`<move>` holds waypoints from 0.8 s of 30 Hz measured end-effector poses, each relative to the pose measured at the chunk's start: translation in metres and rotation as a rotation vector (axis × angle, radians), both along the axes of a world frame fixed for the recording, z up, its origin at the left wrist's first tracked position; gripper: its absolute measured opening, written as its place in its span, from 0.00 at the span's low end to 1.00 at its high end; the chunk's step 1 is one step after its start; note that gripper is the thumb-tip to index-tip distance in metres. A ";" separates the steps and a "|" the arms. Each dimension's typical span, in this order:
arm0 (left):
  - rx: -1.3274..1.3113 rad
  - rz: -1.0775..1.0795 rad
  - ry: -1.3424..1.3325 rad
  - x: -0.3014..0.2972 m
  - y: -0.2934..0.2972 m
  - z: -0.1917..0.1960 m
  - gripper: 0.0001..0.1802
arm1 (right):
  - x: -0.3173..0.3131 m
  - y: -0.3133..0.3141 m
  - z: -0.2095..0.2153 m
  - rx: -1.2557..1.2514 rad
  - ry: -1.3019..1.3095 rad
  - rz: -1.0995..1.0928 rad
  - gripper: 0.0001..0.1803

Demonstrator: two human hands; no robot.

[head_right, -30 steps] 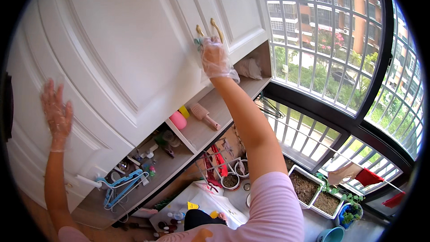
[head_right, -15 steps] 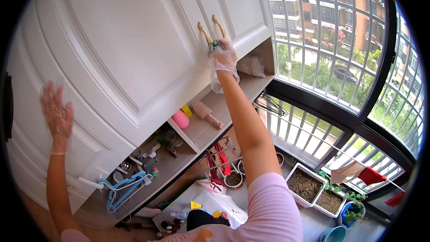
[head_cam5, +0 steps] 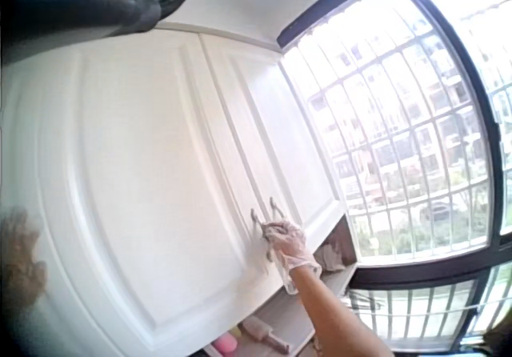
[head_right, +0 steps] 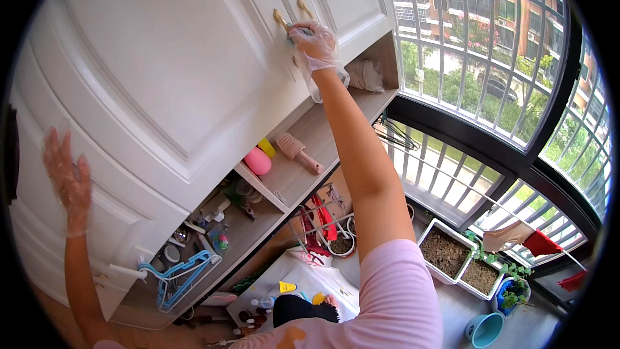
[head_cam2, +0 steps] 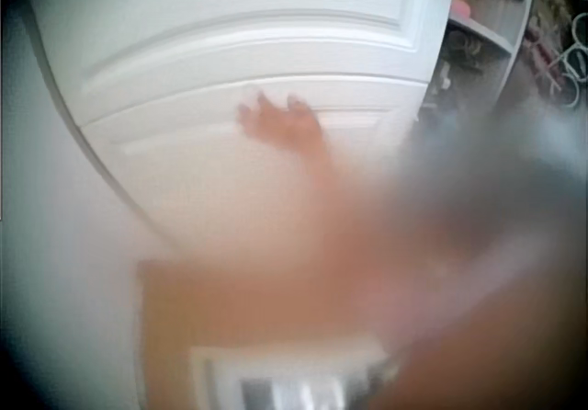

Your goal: The person wipes the exterior of white wall-mounted cabinets with a cloth while wearing gloves. They then open the cabinet doors to wipe the interior shelves and handles. The person also moves a red plastic stool and rearranges items inside the cabinet, including a bag of laundry detergent and a dust mop.

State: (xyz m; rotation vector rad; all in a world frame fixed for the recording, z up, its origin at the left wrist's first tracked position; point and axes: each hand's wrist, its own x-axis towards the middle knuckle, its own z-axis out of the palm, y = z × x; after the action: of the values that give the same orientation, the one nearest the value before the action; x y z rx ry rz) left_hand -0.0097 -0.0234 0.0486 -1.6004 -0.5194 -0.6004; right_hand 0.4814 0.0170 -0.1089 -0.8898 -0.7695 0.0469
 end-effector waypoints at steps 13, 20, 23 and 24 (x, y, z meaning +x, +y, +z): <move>0.019 0.044 -0.004 -0.002 0.006 -0.001 0.23 | 0.001 0.000 -0.007 -0.062 0.189 0.161 0.11; 0.018 0.000 0.048 -0.010 0.003 0.009 0.24 | -0.004 0.008 -0.029 -0.034 0.274 0.246 0.10; -0.005 0.023 0.035 -0.016 0.001 0.004 0.24 | -0.016 -0.007 0.008 -0.065 0.144 0.222 0.11; -0.013 0.015 0.013 -0.011 0.002 0.002 0.24 | -0.012 -0.006 0.009 -0.085 0.049 0.048 0.12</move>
State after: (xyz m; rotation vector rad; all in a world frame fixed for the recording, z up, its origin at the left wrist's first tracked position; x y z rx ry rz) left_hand -0.0210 -0.0211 0.0507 -1.6104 -0.5267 -0.5760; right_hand 0.4692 0.0111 -0.0998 -0.9471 -0.7476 0.1441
